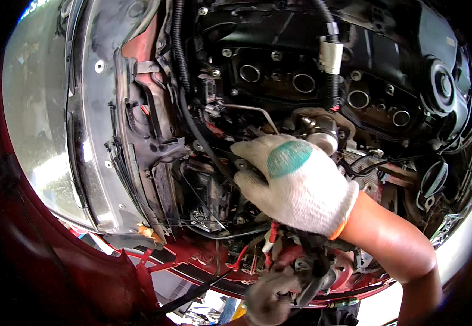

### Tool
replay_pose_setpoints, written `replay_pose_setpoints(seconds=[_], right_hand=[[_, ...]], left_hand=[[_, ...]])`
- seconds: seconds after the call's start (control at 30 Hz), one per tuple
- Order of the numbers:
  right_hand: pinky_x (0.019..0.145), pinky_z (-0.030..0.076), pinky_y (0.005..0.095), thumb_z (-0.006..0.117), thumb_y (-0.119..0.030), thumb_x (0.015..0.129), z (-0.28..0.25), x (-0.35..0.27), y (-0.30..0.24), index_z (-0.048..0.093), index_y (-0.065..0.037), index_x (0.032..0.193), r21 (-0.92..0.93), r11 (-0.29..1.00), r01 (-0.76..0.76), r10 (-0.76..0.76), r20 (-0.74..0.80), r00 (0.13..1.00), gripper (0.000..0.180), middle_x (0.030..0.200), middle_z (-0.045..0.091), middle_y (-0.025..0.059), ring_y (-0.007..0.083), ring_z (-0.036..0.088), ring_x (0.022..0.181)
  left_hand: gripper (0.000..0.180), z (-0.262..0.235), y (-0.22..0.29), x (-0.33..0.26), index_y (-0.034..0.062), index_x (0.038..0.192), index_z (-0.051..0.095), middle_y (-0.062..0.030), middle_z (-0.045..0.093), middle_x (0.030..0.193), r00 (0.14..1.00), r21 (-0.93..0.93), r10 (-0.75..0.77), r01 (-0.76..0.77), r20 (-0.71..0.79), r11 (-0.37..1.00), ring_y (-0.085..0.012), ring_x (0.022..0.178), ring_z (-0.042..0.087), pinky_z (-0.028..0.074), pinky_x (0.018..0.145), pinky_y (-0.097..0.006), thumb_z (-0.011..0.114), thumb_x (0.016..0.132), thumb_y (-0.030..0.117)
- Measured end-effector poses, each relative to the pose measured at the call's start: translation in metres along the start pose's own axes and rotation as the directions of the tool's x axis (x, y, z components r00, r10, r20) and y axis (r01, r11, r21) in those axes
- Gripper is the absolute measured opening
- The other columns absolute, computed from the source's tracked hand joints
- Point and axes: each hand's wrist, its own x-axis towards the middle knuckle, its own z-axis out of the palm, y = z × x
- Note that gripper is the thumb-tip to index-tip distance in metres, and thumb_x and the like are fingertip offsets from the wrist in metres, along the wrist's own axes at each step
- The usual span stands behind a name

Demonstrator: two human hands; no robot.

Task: The person works inside the engine bay of a red car, using a screwdriver to loosen and remove bolts from a black plastic cover. They then disconnect several hoses and electrical connectors from the engine components. The person removes the cover and sets it aside, continuing to manipulate hoses and wires within the engine compartment.

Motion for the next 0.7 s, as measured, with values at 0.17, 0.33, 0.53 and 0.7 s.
replay_pose_setpoints(seconds=[0.17, 0.33, 0.53, 0.7], right_hand=[[0.102, 0.051, 0.0419, 0.052, -0.028, 0.099, 0.015, 0.002, 0.037, 0.066, 0.003, 0.126, -0.172, 0.928, 0.33, -0.306, 0.151, 0.94, 0.044, 0.122, 0.067, 0.0275, 0.0401, 0.066, 0.113], [0.1, 0.052, 0.0413, 0.045, -0.022, 0.102, 0.007, 0.008, 0.025, 0.067, 0.002, 0.122, 0.255, 0.958, -0.128, 0.076, 0.204, 0.976, 0.038, 0.123, 0.067, 0.0255, 0.039, 0.066, 0.11], [0.082, 0.058, 0.0449, 0.058, -0.003, 0.083, 0.033, 0.006, 0.049, 0.067, 0.003, 0.103, 0.118, 0.941, 0.318, -0.268, -0.319, 0.909, 0.023, 0.105, 0.071, 0.019, 0.0384, 0.071, 0.094], [0.086, 0.058, 0.0464, 0.06, -0.014, 0.087, 0.025, 0.03, 0.033, 0.071, 0.002, 0.103, 0.215, 0.966, 0.142, -0.115, -0.132, 0.984, 0.026, 0.103, 0.072, 0.022, 0.0393, 0.07, 0.098]], left_hand=[[0.029, -0.054, 0.039, 0.078, -0.0002, 0.116, 0.064, -0.0173, 0.069, 0.108, 0.853, 0.345, 0.15, 0.038, -0.5, 0.938, -0.0282, 0.092, 0.066, 0.053, 0.084, -0.039, 0.053, 0.102, 0.023], [0.023, -0.113, 0.044, 0.21, 0.0024, 0.111, 0.071, -0.0176, 0.068, 0.119, 0.905, 0.842, 0.386, -0.065, -0.176, 0.536, -0.0369, 0.114, 0.064, 0.049, 0.102, -0.045, 0.058, 0.091, 0.002], [0.024, -0.143, 0.016, 0.253, 0.0049, 0.104, 0.072, -0.0176, 0.071, 0.109, 0.993, 0.964, -0.03, -0.104, 0.114, 0.245, -0.037, 0.105, 0.068, 0.053, 0.098, -0.044, 0.054, 0.088, 0.005], [0.016, -0.157, 0.009, 0.277, 0.0069, 0.082, 0.075, -0.0148, 0.072, 0.088, 0.95, 0.95, -0.122, -0.3, 0.289, -0.086, -0.0331, 0.093, 0.07, 0.054, 0.088, -0.04, 0.064, 0.083, 0.018]])
